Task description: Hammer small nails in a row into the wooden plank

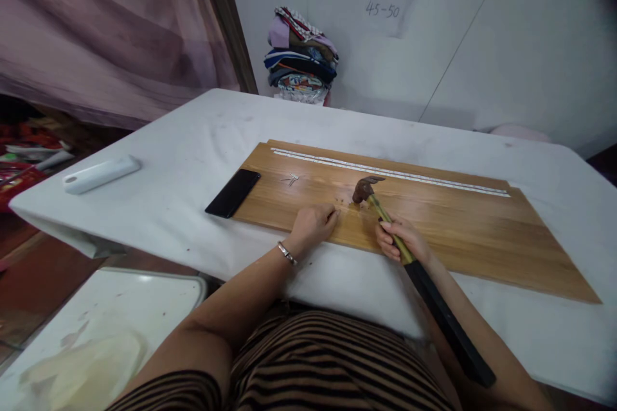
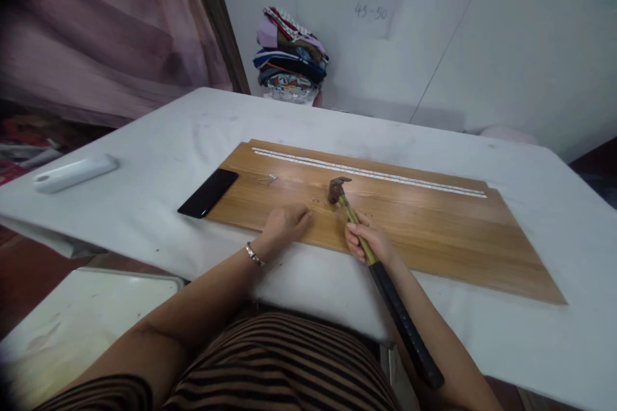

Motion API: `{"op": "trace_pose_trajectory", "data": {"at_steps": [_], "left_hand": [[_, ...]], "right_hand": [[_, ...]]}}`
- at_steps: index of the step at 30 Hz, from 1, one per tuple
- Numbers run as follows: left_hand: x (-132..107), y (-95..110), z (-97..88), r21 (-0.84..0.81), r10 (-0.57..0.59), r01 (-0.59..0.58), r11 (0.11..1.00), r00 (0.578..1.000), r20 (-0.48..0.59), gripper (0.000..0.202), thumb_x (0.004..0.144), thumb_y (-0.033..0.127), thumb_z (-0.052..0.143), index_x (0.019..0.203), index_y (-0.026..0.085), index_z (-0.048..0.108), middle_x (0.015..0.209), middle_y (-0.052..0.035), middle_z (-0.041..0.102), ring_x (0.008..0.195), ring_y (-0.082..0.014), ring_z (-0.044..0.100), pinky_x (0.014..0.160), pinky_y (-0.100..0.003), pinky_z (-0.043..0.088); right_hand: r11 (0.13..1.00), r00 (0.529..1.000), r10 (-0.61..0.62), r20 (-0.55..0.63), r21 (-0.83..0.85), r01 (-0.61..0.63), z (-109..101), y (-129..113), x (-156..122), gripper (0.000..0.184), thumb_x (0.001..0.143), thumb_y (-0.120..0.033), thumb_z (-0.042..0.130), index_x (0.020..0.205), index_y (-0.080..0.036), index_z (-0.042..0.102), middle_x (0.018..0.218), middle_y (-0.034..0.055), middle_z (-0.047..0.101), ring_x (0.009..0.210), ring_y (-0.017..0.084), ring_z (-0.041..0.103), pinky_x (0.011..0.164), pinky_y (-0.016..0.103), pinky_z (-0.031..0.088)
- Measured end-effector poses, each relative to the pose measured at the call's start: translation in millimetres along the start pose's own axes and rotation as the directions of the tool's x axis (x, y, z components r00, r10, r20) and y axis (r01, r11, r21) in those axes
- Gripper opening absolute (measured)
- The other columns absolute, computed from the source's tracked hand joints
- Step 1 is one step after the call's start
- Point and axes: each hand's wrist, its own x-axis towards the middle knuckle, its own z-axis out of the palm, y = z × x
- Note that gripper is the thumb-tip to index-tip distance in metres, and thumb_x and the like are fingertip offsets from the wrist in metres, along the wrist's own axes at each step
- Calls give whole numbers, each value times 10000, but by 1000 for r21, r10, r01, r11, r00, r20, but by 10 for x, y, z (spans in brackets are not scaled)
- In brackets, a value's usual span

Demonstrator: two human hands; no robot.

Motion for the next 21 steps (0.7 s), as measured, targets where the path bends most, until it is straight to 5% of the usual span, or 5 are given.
{"op": "trace_pose_trajectory", "data": {"at_steps": [21], "left_hand": [[1,-2,1,-5,-4,4,1000,1000,2,325,967,350,415,788,202,643,831,-54,712,780,-172,635,646,-272,361]], "right_hand": [[1000,1000,0,20,7,0,-56,41,10,337,844,-350,628,1113,-262,444,571,-110,448,311,49,312,282,148,270]]}}
